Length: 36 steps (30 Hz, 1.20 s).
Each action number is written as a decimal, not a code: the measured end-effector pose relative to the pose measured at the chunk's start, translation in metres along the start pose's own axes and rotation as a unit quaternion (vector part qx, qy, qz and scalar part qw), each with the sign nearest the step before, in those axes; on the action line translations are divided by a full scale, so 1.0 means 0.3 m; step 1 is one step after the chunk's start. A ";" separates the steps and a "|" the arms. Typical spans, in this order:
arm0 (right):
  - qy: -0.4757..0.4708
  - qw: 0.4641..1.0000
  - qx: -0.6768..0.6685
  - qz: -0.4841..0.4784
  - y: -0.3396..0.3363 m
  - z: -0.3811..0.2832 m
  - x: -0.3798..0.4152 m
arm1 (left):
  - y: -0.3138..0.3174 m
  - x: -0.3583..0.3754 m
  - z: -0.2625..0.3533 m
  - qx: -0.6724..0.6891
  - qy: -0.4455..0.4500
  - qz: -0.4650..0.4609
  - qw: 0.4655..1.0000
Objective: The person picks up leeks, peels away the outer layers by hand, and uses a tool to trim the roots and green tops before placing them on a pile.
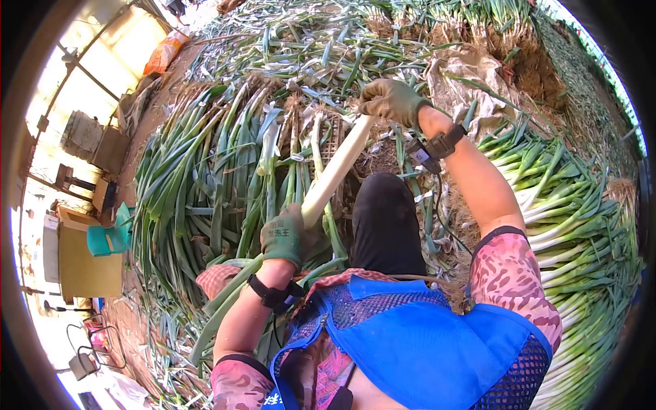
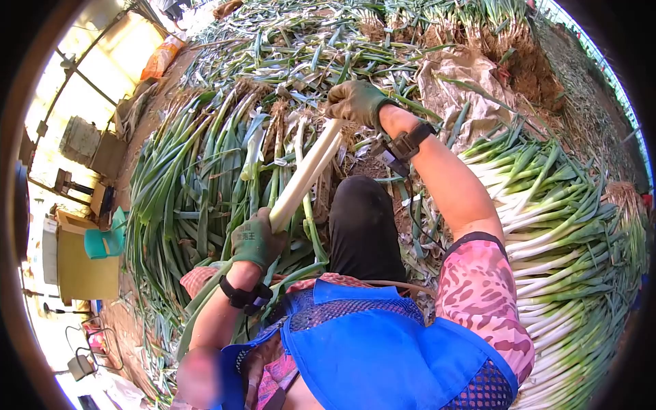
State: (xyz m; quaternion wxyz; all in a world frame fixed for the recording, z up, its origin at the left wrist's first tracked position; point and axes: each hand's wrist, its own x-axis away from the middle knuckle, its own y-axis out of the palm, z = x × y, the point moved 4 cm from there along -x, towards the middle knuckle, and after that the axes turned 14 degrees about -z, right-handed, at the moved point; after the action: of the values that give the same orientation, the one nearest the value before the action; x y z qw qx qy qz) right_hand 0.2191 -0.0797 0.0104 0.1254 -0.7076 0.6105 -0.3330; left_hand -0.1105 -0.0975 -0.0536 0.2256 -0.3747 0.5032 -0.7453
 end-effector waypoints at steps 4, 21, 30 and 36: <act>-0.206 0.969 -0.055 0.123 0.007 -0.007 0.026 | -0.035 0.015 0.011 0.013 -0.006 -0.014 1.000; -0.044 0.907 -0.129 0.398 -0.026 0.088 0.002 | -0.111 0.017 0.047 0.060 -0.023 -0.097 0.993; -0.103 0.902 -0.145 0.394 -0.124 0.247 -0.098 | -0.110 0.012 0.034 0.065 -0.016 -0.102 0.993; 0.072 0.878 0.124 0.457 -0.674 0.674 0.254 | -0.020 0.069 -0.091 0.101 -0.027 -0.186 0.977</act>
State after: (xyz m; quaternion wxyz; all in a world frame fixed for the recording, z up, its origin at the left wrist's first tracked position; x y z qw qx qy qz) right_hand 0.5057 -0.1531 0.0019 0.3058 -0.3033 0.8270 -0.3613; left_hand -0.1444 -0.0940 -0.0470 0.1330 -0.4569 0.3409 -0.8108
